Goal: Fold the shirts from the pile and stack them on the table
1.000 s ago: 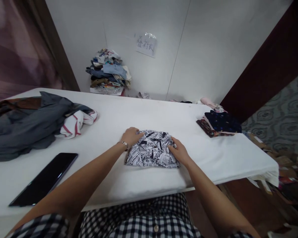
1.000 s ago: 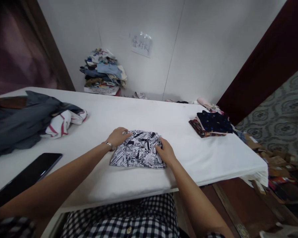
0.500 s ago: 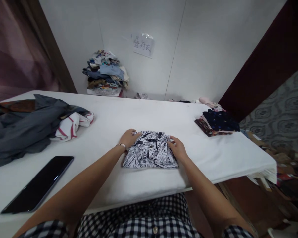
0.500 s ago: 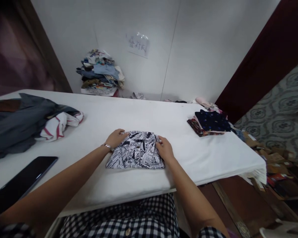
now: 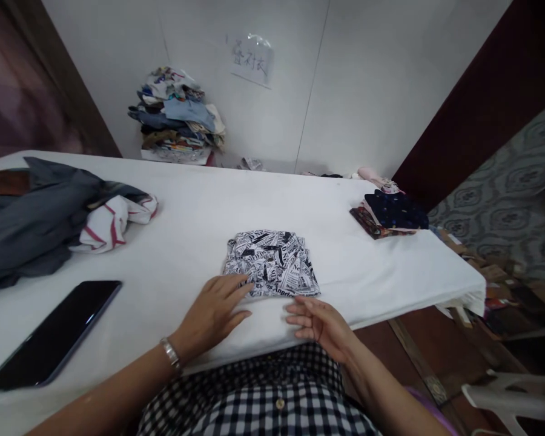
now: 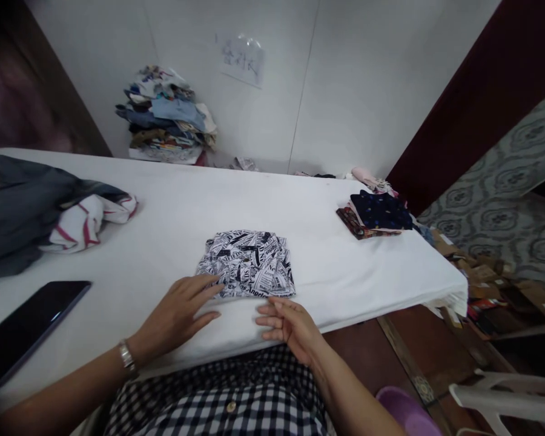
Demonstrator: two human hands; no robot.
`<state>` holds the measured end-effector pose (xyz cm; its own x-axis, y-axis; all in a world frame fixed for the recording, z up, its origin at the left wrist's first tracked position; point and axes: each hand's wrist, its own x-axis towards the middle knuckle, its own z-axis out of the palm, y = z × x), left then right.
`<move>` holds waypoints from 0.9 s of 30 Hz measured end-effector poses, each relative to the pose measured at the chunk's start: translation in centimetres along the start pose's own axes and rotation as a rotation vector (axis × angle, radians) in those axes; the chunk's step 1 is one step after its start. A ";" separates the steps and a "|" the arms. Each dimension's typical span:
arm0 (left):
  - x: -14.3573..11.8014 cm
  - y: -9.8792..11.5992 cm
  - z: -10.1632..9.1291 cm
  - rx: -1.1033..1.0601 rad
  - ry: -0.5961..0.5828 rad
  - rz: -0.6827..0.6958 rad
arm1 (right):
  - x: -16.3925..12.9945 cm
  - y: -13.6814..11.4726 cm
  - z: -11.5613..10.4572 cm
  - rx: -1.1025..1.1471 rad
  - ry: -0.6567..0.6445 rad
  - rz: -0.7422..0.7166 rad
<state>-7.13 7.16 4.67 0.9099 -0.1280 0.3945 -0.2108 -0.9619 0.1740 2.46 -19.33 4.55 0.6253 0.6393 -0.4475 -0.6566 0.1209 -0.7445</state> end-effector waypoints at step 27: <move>3.1 3.2 1.5 0.088 0.008 0.196 | 7.8 1.3 6.3 0.294 0.027 -0.086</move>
<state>-4.45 3.31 5.10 0.8516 -0.3135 0.4202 -0.3513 -0.9362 0.0133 3.82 -9.37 3.17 0.6922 0.5974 -0.4050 -0.6922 0.3905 -0.6069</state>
